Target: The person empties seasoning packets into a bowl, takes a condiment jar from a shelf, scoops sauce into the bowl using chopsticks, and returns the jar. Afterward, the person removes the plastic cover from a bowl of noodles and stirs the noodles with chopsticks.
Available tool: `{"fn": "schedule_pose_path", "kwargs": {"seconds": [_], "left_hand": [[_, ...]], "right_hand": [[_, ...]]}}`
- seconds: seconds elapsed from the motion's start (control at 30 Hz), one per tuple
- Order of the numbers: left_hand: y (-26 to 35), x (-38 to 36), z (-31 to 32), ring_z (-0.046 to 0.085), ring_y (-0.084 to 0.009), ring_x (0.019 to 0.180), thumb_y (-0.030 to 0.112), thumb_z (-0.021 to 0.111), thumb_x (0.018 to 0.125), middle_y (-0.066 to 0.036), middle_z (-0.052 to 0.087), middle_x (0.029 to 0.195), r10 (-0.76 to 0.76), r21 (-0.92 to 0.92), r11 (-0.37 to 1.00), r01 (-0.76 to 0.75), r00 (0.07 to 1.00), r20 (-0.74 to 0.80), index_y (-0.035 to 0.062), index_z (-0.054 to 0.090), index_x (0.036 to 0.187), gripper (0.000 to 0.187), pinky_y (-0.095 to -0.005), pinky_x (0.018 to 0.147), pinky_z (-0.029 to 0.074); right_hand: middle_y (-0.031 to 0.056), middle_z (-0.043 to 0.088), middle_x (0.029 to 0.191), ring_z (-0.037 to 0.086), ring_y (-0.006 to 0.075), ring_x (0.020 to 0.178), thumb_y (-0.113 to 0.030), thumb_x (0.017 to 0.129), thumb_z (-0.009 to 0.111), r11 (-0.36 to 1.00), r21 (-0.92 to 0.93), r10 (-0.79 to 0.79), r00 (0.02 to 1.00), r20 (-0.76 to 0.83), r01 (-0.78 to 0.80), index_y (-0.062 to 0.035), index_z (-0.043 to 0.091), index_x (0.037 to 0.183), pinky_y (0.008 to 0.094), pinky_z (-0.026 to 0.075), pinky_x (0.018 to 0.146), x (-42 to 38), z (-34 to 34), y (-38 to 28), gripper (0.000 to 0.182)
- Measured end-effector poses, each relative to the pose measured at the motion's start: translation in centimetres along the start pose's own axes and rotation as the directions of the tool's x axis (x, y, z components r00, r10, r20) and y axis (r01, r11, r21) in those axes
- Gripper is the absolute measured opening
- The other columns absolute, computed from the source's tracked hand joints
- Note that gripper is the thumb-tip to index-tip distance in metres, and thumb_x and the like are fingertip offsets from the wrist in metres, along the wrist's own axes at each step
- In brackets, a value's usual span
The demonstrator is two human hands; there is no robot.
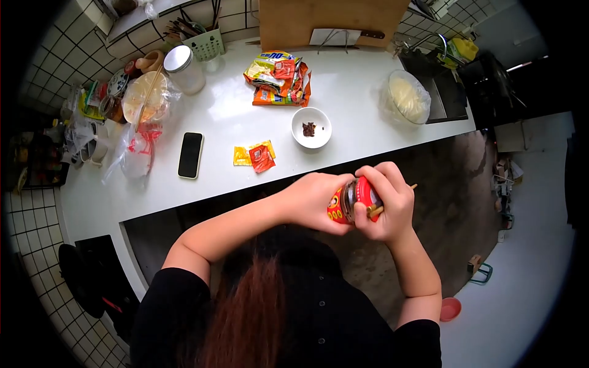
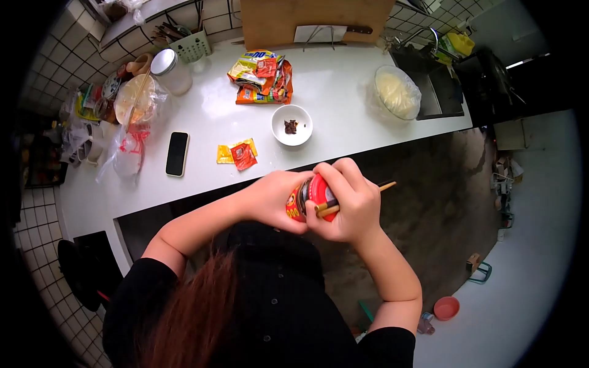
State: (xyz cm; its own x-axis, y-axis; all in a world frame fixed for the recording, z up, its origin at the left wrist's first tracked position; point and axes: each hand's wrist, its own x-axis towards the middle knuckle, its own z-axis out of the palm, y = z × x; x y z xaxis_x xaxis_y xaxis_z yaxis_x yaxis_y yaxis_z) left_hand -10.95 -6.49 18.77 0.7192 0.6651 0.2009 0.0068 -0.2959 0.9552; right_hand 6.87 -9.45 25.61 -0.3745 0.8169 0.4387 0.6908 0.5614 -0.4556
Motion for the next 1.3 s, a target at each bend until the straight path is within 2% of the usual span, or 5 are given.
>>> {"fn": "schedule_pose_path", "kwargs": {"seconds": [0.27, 0.67, 1.03, 1.13, 1.3], "left_hand": [[2.0, -2.0, 3.0, 0.064, -0.0348, 0.074, 0.029, 0.079, 0.06, -0.015, 0.064, 0.081, -0.152, 0.172, 0.969, 0.177, 0.977, -0.151, 0.0045, 0.057, 0.095, 0.048, -0.0394, 0.065, 0.052], [6.5, -7.7, 7.7, 0.067, -0.0306, 0.072, 0.028, 0.083, 0.06, -0.012, 0.066, 0.084, 0.186, -0.039, 0.981, -0.189, 0.98, -0.067, 0.0008, 0.06, 0.103, 0.056, -0.0351, 0.063, 0.055], [7.3, -9.0, 10.1, 0.066, -0.0313, 0.069, 0.023, 0.081, 0.059, -0.012, 0.065, 0.082, 0.212, -0.049, 0.976, -0.213, 0.977, -0.031, -0.0004, 0.059, 0.102, 0.053, -0.0351, 0.059, 0.055], [7.0, -9.5, 10.2, 0.069, -0.0302, 0.082, 0.048, 0.091, 0.057, -0.012, 0.068, 0.094, 0.175, -0.051, 0.984, -0.171, 0.983, 0.064, -0.0001, 0.06, 0.112, 0.079, -0.0342, 0.068, 0.056], [7.1, -9.3, 10.3, 0.069, -0.03, 0.08, 0.045, 0.091, 0.058, -0.012, 0.068, 0.093, 0.179, -0.105, 0.98, -0.168, 0.978, 0.103, 0.0006, 0.058, 0.111, 0.077, -0.0339, 0.068, 0.055]], "right_hand": [[0.0089, 0.061, 0.082, 0.062, 0.0288, 0.063, -0.026, 0.068, 0.075, 0.959, -0.142, 0.26, 0.959, 0.111, -0.244, -0.0037, 0.063, 0.094, 0.0346, 0.051, 0.056, -1.4, -0.4, -2.9, 0.036], [0.0147, 0.065, 0.085, 0.052, 0.0166, 0.048, -0.042, 0.079, 0.068, 0.967, -0.08, -0.229, 0.964, 0.135, 0.241, 0.0057, 0.066, 0.096, 0.0262, 0.043, 0.044, -7.8, -5.2, -8.6, 0.051], [0.0134, 0.065, 0.083, 0.056, 0.0192, 0.05, -0.035, 0.074, 0.068, 0.966, 0.058, -0.256, 0.959, 0.123, 0.25, 0.0045, 0.066, 0.092, 0.028, 0.045, 0.045, -10.2, -6.1, -9.4, 0.043], [0.0133, 0.066, 0.085, 0.054, 0.0182, 0.049, -0.034, 0.074, 0.068, 0.959, 0.085, -0.278, 0.954, 0.113, 0.27, 0.0043, 0.066, 0.092, 0.0277, 0.043, 0.044, -10.4, -6.1, -9.3, 0.042], [0.0133, 0.066, 0.086, 0.052, 0.0179, 0.048, -0.033, 0.074, 0.068, 0.952, 0.103, -0.3, 0.948, 0.103, 0.29, 0.0033, 0.067, 0.092, 0.0279, 0.041, 0.043, -10.5, -6.3, -9.3, 0.04]]}}
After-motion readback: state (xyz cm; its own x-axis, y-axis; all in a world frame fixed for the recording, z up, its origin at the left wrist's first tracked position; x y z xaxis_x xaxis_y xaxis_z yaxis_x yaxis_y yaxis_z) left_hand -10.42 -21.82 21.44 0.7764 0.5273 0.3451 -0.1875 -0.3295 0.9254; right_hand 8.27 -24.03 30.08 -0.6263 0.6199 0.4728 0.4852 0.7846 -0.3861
